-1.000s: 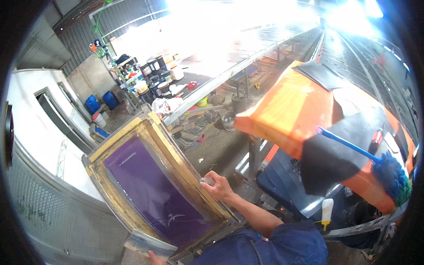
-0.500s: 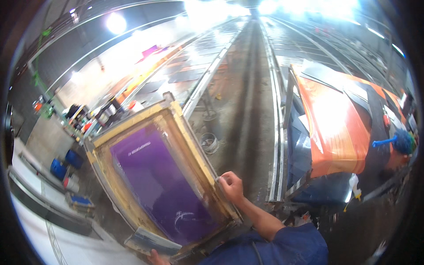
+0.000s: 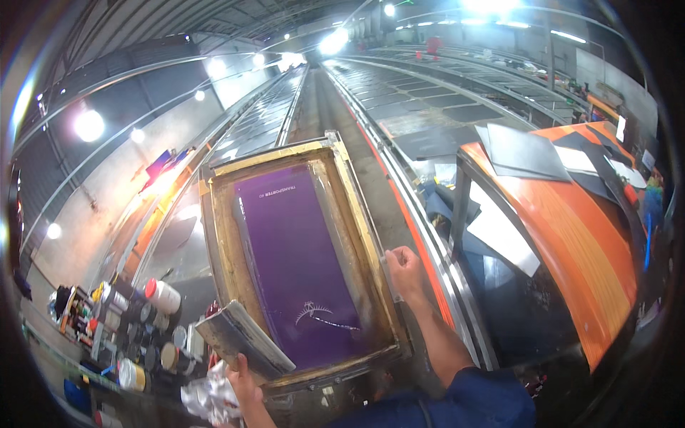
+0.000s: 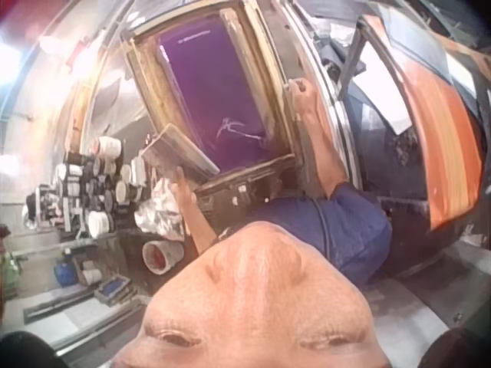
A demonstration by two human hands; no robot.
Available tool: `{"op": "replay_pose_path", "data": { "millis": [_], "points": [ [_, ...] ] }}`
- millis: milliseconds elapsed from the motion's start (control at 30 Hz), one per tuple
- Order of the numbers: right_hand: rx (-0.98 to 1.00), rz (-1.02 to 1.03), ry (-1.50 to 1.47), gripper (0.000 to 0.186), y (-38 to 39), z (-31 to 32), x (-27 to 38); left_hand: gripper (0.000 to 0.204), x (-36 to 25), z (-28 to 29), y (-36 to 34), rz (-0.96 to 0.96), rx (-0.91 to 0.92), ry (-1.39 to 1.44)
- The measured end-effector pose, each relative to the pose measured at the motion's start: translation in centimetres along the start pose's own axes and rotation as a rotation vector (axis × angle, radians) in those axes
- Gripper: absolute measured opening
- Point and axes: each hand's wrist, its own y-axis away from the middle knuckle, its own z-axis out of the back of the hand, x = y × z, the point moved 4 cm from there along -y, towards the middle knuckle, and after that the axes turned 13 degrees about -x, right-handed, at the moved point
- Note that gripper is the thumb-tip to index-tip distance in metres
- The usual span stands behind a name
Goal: The person uses a squeegee to spread purple ink across a screen-printing frame mounted on a conveyor. They repeatedly pull the squeegee from top to bottom to coat the mesh, then lift and reposition the frame. The person continues this process for multiple passes before moving the frame off the conveyor.
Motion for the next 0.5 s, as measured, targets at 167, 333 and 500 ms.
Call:
{"op": "replay_pose_path", "data": {
  "millis": [167, 333, 500],
  "points": [
    [-0.080, 0.132, 0.158, 0.021, -11.1, -6.5, -0.5, 0.046, 4.1, -10.4, -11.9, 0.110, 0.067, 0.014],
    [-0.159, 0.130, 0.316, 0.029, -21.0, -13.5, -2.7, 0.036, 10.4, -20.3, -22.0, 0.222, 0.140, -0.025],
    [-0.233, 0.193, 0.457, 0.033, -33.4, -19.2, -7.8, 0.033, 19.9, -32.4, -34.0, 0.354, 0.174, 0.078]
  ]
}}
